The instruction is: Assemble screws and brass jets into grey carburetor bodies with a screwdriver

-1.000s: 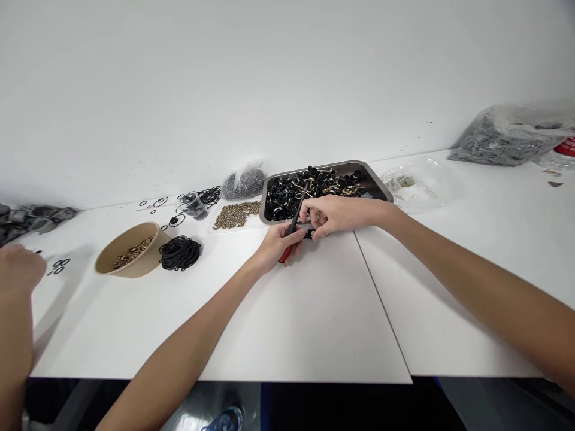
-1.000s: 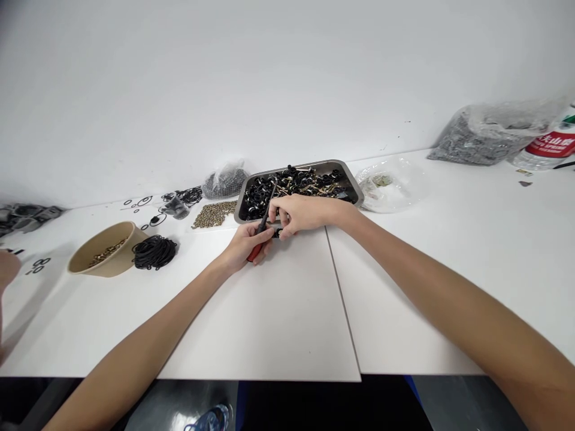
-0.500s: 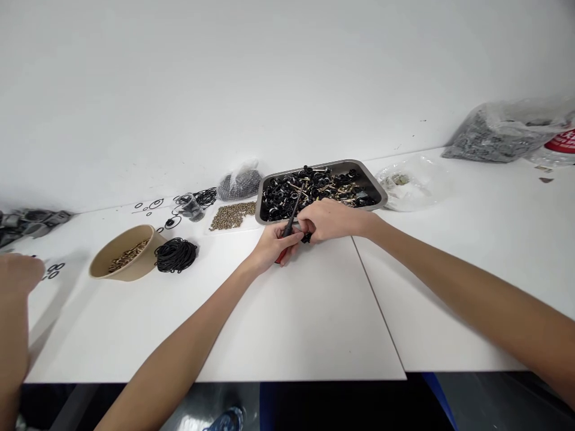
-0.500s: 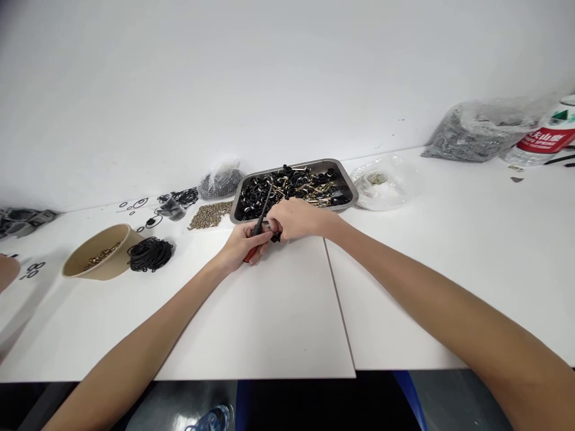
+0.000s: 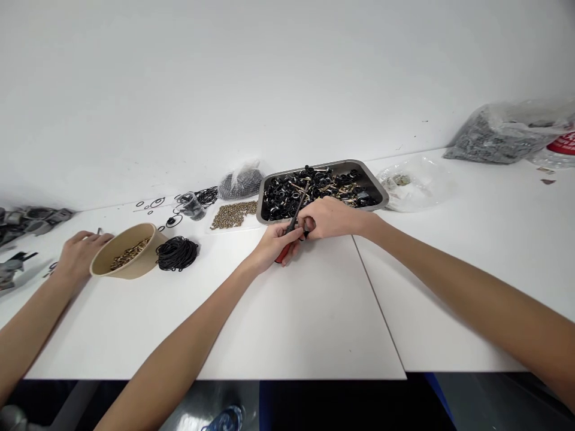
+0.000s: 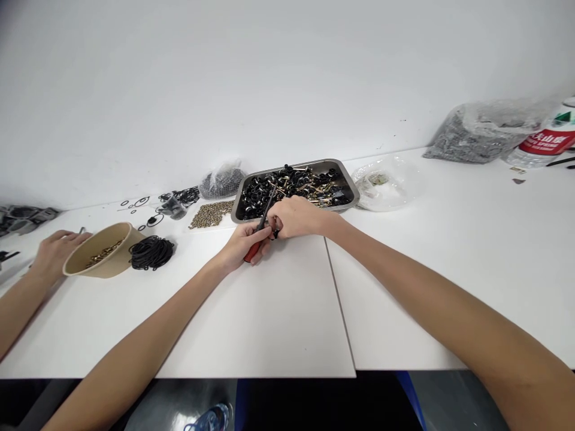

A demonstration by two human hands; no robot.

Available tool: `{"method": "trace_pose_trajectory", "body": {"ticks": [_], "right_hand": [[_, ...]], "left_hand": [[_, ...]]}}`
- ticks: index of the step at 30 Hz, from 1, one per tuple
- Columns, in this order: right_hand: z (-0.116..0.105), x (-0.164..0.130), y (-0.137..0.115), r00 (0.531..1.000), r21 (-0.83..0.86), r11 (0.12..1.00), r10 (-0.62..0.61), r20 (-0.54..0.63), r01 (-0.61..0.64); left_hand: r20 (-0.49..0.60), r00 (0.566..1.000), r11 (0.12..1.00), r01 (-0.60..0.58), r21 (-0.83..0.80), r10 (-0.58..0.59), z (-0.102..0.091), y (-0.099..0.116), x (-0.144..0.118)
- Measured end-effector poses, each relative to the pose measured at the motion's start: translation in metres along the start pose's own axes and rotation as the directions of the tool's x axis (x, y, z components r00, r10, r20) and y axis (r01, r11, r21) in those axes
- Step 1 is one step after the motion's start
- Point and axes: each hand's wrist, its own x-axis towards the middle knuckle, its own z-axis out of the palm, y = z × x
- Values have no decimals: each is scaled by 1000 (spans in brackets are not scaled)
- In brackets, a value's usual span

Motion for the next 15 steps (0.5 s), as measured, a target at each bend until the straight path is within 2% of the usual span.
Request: {"method": "trace_pose_trajectory", "body": {"ticks": [5, 9, 11, 13, 15], "right_hand": [[-1, 3, 16, 999, 296, 955, -31, -10, 33], [2, 5, 31, 998, 545, 836, -34, -59, 60], [3, 5, 37, 997, 658, 751, 4, -80, 50], [4, 5, 41, 993, 733, 679, 57, -104, 38], [5, 5, 43, 988, 763, 646, 96, -124, 33]], "left_hand": [[-14, 1000, 999, 23, -31, -24, 2, 0, 0], [-54, 993, 994, 108, -20, -109, 2, 4, -1], [-104, 988, 990, 125, 69, -117, 1, 10, -3], [-194, 980, 963, 100, 248, -52, -1, 17, -5], [-276, 961, 896, 106, 430, 19, -5, 25, -8]]}}
